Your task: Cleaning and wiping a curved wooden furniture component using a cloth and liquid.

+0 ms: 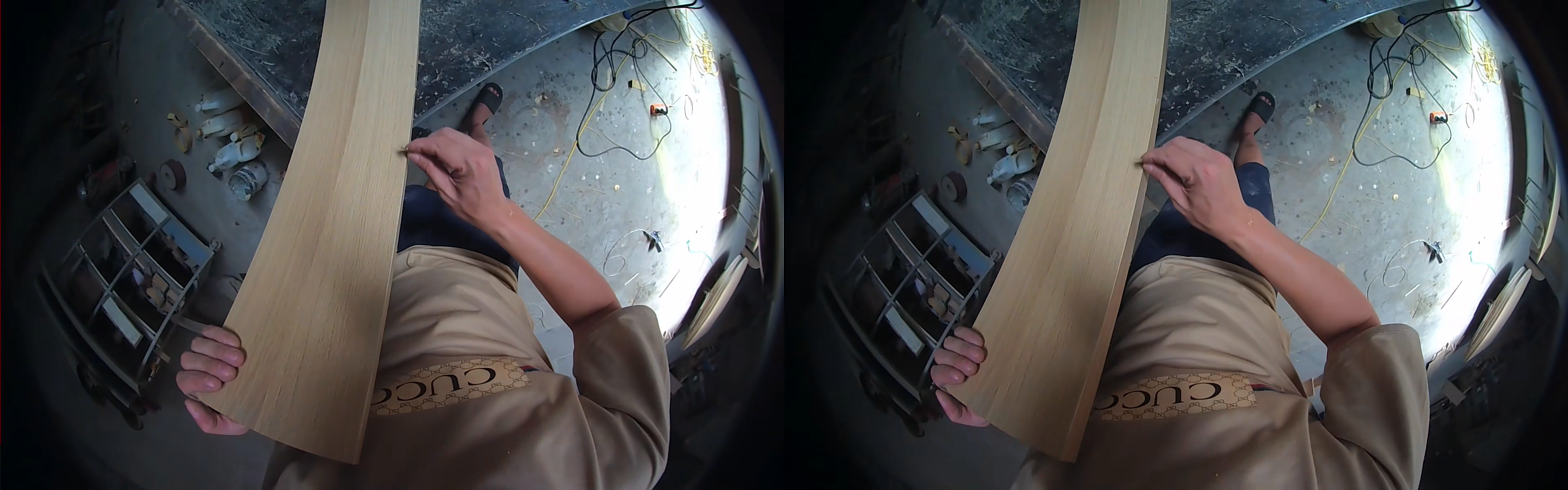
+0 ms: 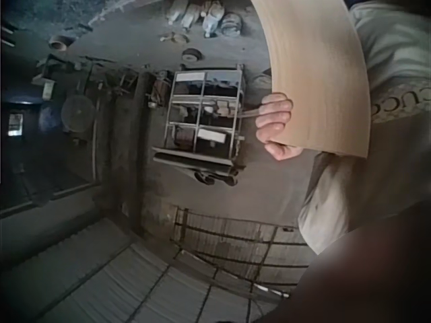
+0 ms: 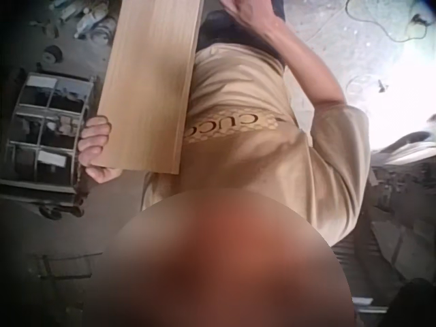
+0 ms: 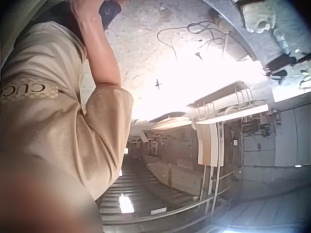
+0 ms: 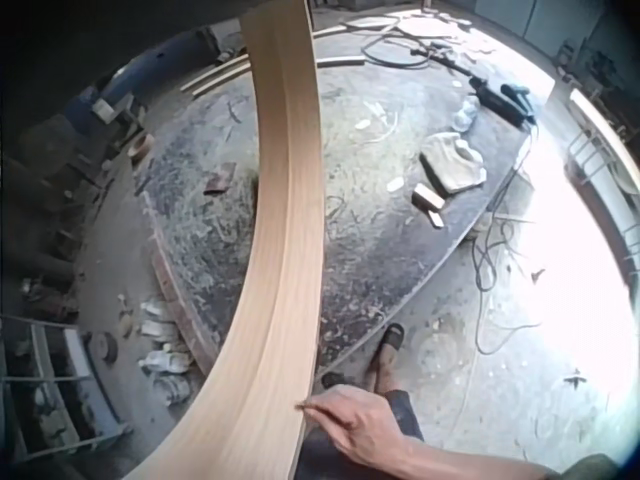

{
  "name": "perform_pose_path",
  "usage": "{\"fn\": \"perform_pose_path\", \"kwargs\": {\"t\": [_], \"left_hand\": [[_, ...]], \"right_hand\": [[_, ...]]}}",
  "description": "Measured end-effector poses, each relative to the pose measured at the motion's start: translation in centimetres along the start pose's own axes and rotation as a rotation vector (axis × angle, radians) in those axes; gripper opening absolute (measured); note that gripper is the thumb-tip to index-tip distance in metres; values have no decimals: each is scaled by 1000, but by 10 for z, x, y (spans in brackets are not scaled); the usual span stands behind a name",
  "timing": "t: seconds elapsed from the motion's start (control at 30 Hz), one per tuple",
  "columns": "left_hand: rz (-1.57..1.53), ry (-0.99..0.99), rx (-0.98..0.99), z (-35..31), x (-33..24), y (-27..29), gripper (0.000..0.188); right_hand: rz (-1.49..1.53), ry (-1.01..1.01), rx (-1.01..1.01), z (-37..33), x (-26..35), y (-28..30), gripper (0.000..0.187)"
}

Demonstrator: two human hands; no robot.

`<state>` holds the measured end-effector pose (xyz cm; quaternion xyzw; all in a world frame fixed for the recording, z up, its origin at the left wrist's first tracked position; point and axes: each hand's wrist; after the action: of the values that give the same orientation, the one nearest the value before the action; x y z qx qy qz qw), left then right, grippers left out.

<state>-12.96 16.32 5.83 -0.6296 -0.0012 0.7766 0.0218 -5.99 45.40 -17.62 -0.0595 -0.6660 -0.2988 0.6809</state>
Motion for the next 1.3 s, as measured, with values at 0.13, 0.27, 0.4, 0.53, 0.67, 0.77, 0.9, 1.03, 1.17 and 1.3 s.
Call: {"fn": "perform_pose_path", "kwargs": {"t": [0.13, 0.27, 0.4, 0.53, 0.67, 0.77, 0.9, 1.03, 1.17, 1.3], "left_hand": [[10, 7, -6, 2, 2, -3, 46], [-10, -6, -24, 1, 6, -3, 46], [-21, -23, -54, -6, 9, -9, 46], [-14, -13, -67, -8, 8, -11, 46], [-1, -28, -66, -12, 11, -2, 47], [-6, -32, -59, -13, 13, 1, 47], [-33, -37, -67, -16, 15, -5, 47], [-34, -36, -58, -16, 14, -8, 46], [-9, -36, -44, -15, 12, -8, 46], [-6, -32, -25, -8, 8, -5, 48]], "right_hand": [[52, -24, 73, -17, 38, 13, 11], [221, -98, 110, -13, 50, 21, 10], [-20, -164, 8, 24, -11, 8, 13], [-34, -46, 55, 21, -9, 4, 12], [58, -6, 118, -10, 36, 13, 7], [240, -81, 186, -21, 55, 20, 8], [54, -217, -54, 7, 0, 6, 12], [16, -176, -130, 10, -19, -8, 11], [86, -131, -35, -23, 24, 6, 11], [206, -158, 28, -47, 79, 25, 12]]}}
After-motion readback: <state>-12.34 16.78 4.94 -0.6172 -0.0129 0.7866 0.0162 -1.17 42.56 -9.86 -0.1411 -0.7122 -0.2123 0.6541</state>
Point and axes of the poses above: each hand's wrist, its own z-axis towards the middle knuckle, its own y-axis out of the back of the hand, x = y × z, and after that the axes turned 14 degrees about -x, right-handed
